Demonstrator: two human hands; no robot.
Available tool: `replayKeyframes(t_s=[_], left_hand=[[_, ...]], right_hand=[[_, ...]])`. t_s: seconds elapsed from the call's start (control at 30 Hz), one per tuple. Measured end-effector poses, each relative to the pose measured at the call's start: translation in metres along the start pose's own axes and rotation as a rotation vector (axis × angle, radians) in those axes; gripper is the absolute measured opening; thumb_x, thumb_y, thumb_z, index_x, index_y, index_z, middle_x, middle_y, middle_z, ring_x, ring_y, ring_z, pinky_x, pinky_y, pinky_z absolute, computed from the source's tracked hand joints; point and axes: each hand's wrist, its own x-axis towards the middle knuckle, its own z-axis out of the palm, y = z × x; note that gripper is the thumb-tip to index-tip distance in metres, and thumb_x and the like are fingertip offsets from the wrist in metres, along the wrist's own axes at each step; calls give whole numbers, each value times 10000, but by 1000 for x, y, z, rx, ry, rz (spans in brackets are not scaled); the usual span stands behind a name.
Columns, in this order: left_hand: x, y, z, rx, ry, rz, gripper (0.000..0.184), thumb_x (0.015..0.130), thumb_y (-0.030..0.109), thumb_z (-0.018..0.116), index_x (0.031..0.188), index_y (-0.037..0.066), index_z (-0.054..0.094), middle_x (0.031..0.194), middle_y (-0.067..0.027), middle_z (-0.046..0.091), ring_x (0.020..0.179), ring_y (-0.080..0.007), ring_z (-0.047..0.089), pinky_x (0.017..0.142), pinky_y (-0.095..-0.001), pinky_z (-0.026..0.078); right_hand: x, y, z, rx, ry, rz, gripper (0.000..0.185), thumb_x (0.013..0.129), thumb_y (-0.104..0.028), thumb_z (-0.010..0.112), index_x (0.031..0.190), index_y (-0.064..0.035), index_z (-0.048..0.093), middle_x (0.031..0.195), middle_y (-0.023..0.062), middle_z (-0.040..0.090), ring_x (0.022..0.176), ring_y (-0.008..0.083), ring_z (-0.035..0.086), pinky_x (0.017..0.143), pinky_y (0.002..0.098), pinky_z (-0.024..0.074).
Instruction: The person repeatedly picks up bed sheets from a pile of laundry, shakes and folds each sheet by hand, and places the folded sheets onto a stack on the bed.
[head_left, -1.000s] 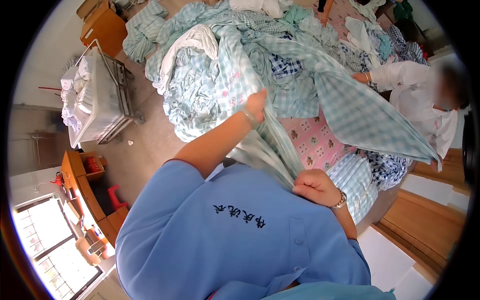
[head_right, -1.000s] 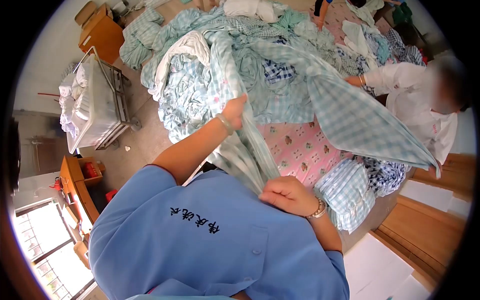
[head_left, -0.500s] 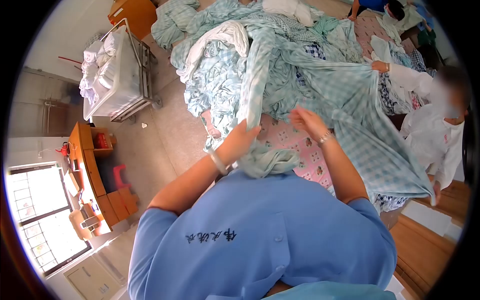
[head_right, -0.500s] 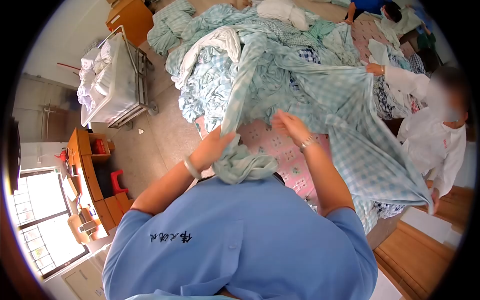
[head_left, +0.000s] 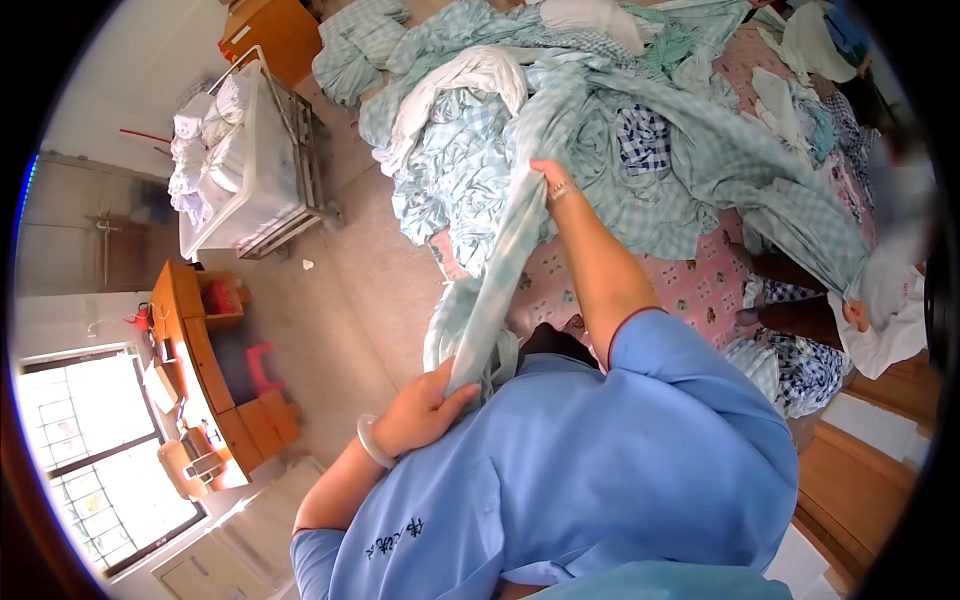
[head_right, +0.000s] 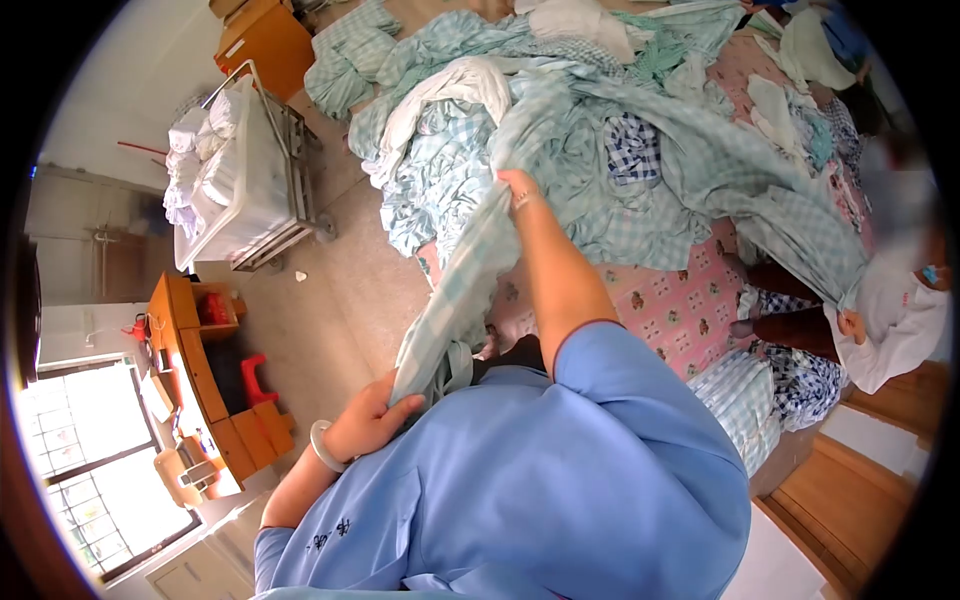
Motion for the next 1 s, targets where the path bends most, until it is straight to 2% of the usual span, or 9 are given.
replayKeyframes(t_s=[0.17, 0.4, 0.6, 0.63, 0.73, 0.8, 0.87, 0.93, 1.0], left_hand=[[17, 3, -18, 134, -195, 7, 355, 844, 207, 471, 1154, 46, 406, 951, -205, 552, 873, -361, 531, 758, -370, 426], [57, -9, -40, 223, -190, 428, 297, 751, 102, 536, 1036, 31, 491, 939, -184, 548, 815, -361, 529, 719, -395, 424], [98, 1, -43, 612, -111, 567, 332, 615, 6, 554, 940, 70, 532, 892, -97, 536, 813, -290, 532, 680, -335, 441], [106, 4, -41, 648, -45, 642, 350, 595, 8, 577, 933, 91, 544, 891, -79, 540, 777, -278, 550, 657, -334, 456], [137, 28, -43, 693, 248, 997, 358, 573, -6, 576, 914, 90, 522, 957, -75, 536, 824, -263, 559, 647, -315, 479], [166, 43, -49, 597, 454, 1110, 362, 573, 20, 609, 917, 96, 522, 955, -85, 547, 852, -281, 550, 657, -329, 476], [187, 47, -48, 541, 546, 912, 336, 593, 39, 625, 909, 94, 523, 950, -91, 555, 874, -288, 546, 663, -344, 470], [226, 33, -54, 533, 610, 804, 287, 630, 52, 617, 904, 83, 534, 915, -107, 578, 861, -288, 561, 688, -338, 463], [264, 7, -72, 280, 529, 653, 252, 661, 54, 588, 909, 72, 548, 874, -113, 602, 825, -252, 584, 705, -301, 454]], right_hand=[[-67, -27, -91, -346, 150, -90, 356, 701, -124, 554, 993, 75, 516, 879, 144, 590, 747, 247, 586, 646, 348, 472], [-284, 19, -53, -881, 41, -359, 406, 755, -87, 519, 1147, 3, 467, 1034, 77, 567, 897, 159, 545, 776, 288, 439], [-475, 55, -25, -779, 113, -311, 392, 730, -21, 587, 1107, 7, 485, 968, 33, 564, 866, 120, 518, 763, 255, 415], [-515, 56, -41, -682, 339, -337, 370, 690, -25, 624, 1042, 13, 518, 905, 37, 569, 795, 109, 527, 700, 244, 427], [-646, 80, -170, -894, 689, -1238, 444, 788, -237, 529, 1122, 40, 436, 847, 88, 560, 676, 135, 527, 617, 269, 440], [-576, 42, -12, -108, 1017, -1844, 553, 825, -371, 425, 1143, 82, 422, 1146, 195, 472, 1054, 319, 454, 923, 427, 344], [-586, 16, -10, -160, 618, -1937, 550, 827, -367, 442, 1152, 75, 419, 1194, 210, 429, 1106, 350, 401, 970, 466, 291], [-558, -9, 5, -88, 860, -2032, 475, 826, -313, 472, 1115, 63, 451, 1174, 203, 449, 1100, 357, 404, 950, 484, 297], [-557, -33, -49, -5, 656, -1828, 344, 823, -214, 490, 1052, 43, 493, 1159, 170, 471, 1073, 320, 432, 928, 494, 308]])
